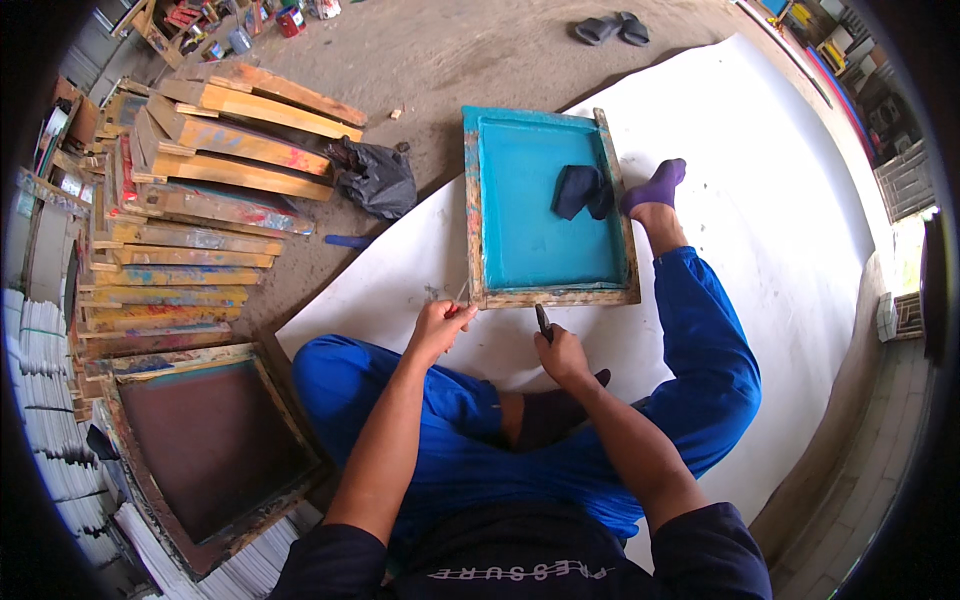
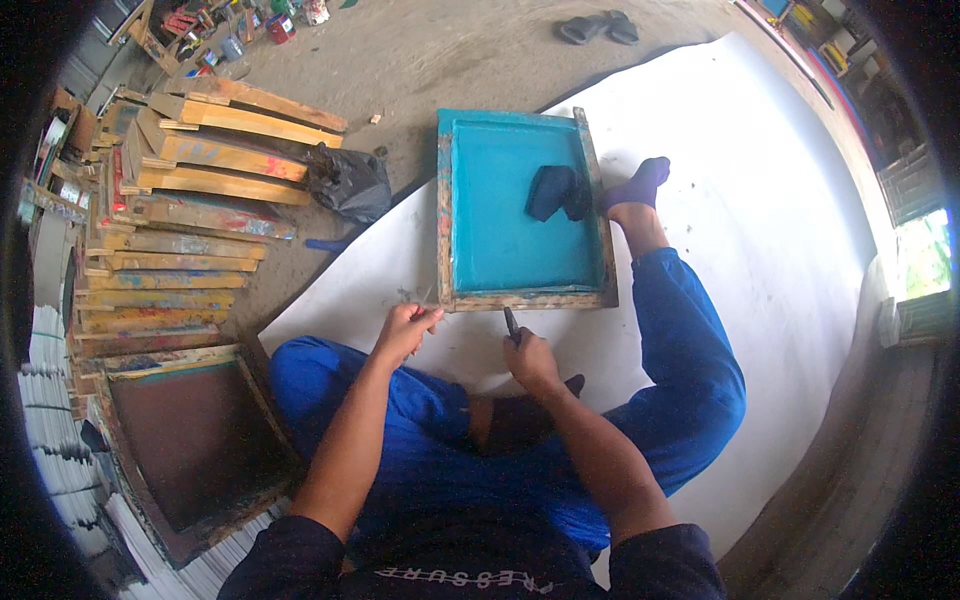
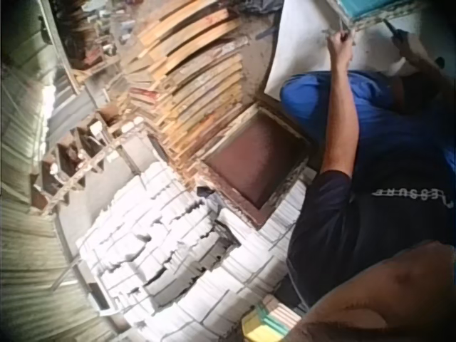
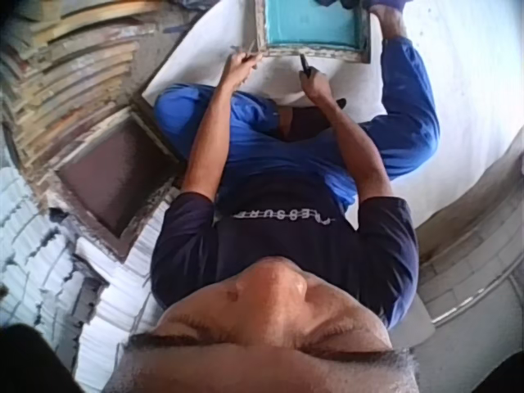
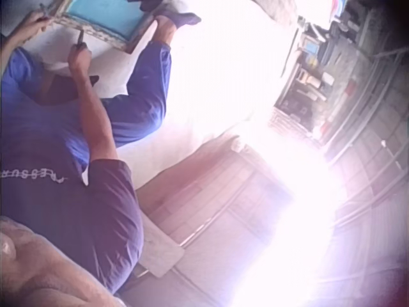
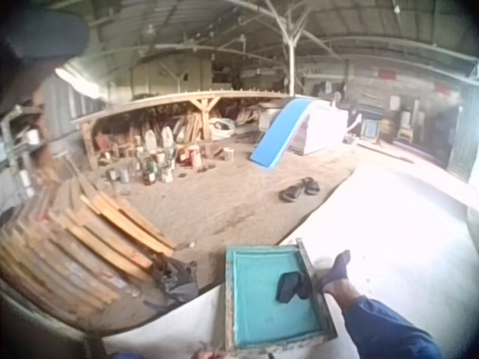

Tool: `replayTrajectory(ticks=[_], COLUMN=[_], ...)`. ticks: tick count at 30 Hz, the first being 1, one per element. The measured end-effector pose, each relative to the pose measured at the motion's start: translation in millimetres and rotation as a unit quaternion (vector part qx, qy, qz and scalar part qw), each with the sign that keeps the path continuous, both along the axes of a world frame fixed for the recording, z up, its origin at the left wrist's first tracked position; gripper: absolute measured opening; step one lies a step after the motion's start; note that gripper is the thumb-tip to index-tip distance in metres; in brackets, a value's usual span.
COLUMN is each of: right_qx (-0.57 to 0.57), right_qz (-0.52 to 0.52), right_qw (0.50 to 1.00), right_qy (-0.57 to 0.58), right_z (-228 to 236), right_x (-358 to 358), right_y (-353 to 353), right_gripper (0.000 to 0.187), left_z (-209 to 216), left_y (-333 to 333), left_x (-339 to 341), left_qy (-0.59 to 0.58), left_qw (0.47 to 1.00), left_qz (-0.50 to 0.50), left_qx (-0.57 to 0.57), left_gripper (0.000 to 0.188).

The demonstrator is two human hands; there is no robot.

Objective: The person sits on the floor and uses a chisel and hammer to scrape the edges of a teal wooden frame. They repeatedly tap the chisel with the hammer to remove material from the frame's border.

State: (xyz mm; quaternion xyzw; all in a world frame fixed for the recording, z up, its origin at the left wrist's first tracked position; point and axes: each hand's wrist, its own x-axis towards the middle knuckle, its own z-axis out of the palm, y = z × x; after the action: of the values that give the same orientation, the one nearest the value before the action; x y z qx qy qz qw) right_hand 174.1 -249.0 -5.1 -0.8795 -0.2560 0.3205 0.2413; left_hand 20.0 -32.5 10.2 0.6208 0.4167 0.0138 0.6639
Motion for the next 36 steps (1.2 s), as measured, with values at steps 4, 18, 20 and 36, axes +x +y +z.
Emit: replayTrajectory(ticks=[4, 18, 20, 36], right_qx=[0.019, 0.073, 0.069, -0.117], right_qz=[0.105, 0.154, 0.126, 0.165], right_qw=[0.993, 0.976, 0.962, 0.978], right_qy=[-0.057, 0.137, 0.234, 0.050], right_z=[19.1, 10.9, 8.1, 39.5], right_x=[-6.2, -46.8, -41.7, 48.0], right_y=[-5.2, 48.6, 50.8, 12.3], right_gripper=[0.034, 0.034, 0.034, 0.040], left_z=[6.7, -0.6, -8.4, -16.8], left_y=[-1.4, 9.3, 13.1, 12.9], left_x=[4.2, -9.7, -10.0, 2.5], left_qy=[0.014, -0.039, -0.008, 0.127], left_qw=[0.999, 0.990, 0.993, 0.964], left_qz=[-0.040, 0.033, 0.061, 0.002], left_qx=[-0.005, -0.129, -0.102, 0.232], left_gripper=[0.036, 0.024, 0.024, 0.046])
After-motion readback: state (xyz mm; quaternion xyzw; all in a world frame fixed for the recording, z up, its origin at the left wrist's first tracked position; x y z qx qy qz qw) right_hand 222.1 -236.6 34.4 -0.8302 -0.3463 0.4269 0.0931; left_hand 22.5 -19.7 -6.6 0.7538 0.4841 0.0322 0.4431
